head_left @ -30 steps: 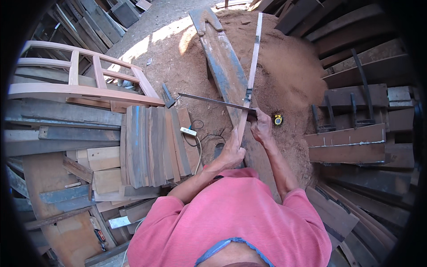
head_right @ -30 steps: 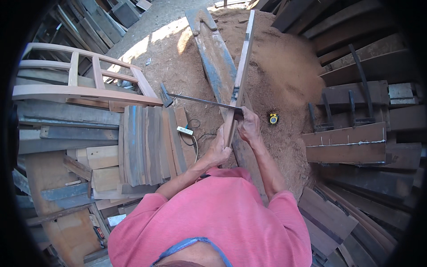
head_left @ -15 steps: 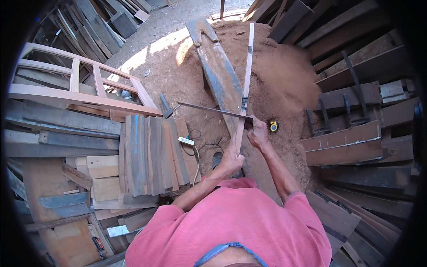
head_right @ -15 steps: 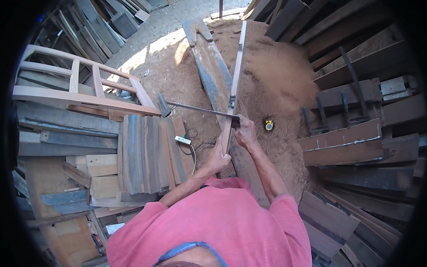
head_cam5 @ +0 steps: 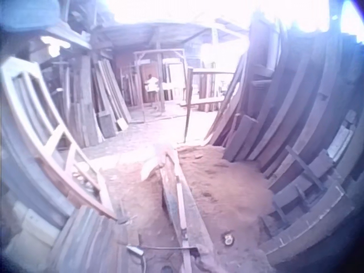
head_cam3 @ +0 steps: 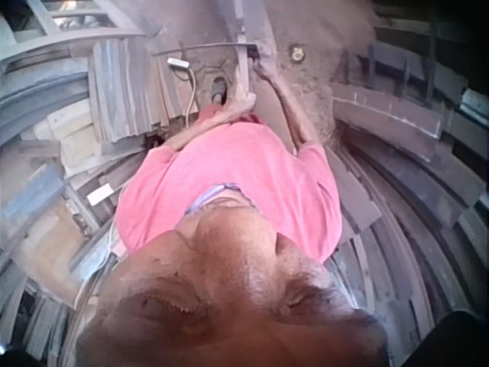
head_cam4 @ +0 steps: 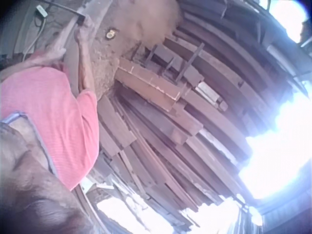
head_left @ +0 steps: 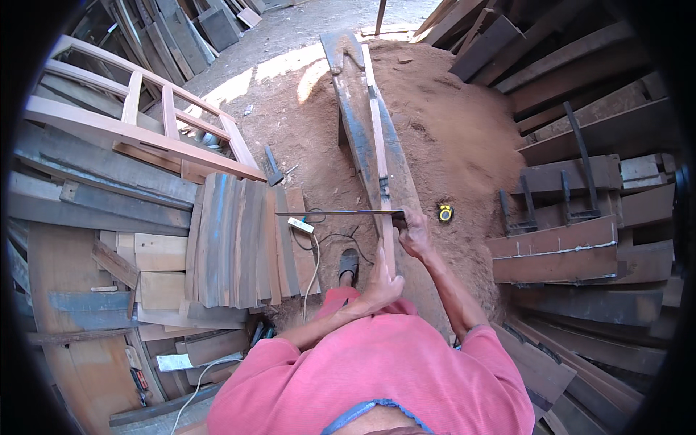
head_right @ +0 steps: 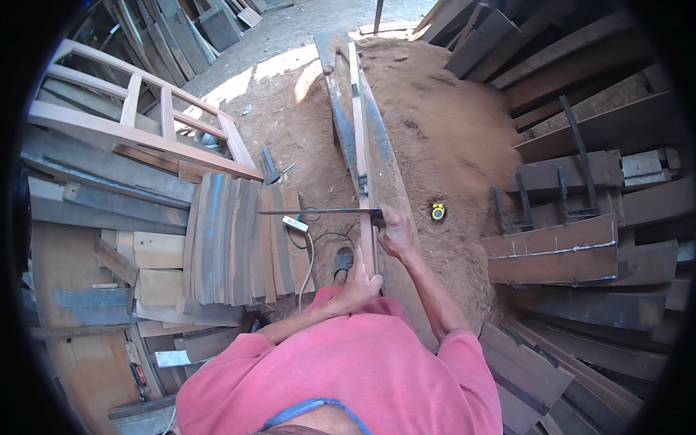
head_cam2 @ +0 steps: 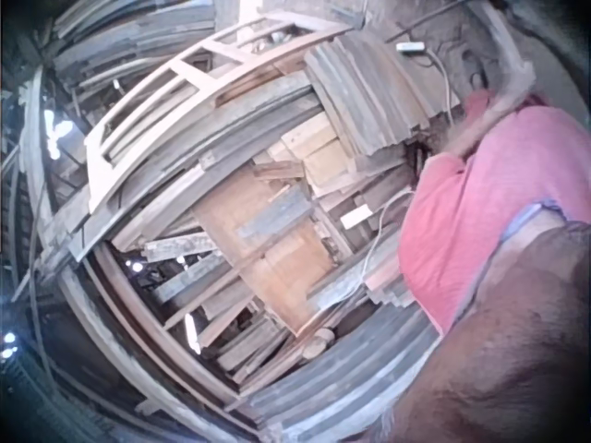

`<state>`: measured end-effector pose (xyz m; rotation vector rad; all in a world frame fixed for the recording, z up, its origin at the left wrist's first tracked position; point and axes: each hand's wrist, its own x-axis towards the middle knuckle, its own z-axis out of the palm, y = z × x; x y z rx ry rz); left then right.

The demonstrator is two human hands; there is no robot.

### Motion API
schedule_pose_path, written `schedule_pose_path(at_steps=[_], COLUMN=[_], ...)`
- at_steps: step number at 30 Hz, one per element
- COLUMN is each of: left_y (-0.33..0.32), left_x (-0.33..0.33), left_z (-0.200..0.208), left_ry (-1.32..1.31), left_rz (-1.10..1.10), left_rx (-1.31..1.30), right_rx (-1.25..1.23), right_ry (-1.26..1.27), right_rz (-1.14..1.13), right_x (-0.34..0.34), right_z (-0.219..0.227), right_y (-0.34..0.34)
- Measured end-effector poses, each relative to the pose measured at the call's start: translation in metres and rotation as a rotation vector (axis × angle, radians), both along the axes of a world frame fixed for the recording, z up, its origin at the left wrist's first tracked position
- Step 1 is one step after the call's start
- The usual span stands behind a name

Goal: The person shapes the edge of a wooden board using a hand-held power planer and checks the dimensions using a square and a measuring tape. After smoothing the edges, they fit the board into a larger wooden frame structure.

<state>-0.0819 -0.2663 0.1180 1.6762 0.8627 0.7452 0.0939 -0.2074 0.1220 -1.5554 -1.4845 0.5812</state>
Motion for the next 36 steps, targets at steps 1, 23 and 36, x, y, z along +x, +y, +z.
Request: schedule_pose_path(at_steps=[1,23,36], left_y=[-0.004,0.102,0.157], left_x=[-0.008,-0.063,-0.064], left_z=[-0.003,0.146,0.21], left_ry=[-0.008,-0.267,-0.229], left_rz=[-0.043,0.078,-0.115], left_rx=[0.063,0.21,0.277], right_rx=[-0.006,0.127,0.0], right_ry=[-0.017,0.006,0.027], right_rz=[-0.002,-0.108,-0.052], right_x=[0.001,0.022,0.046], right_z=[-0.006,0.096,0.101], right_y=[0.0,0.214,0.325])
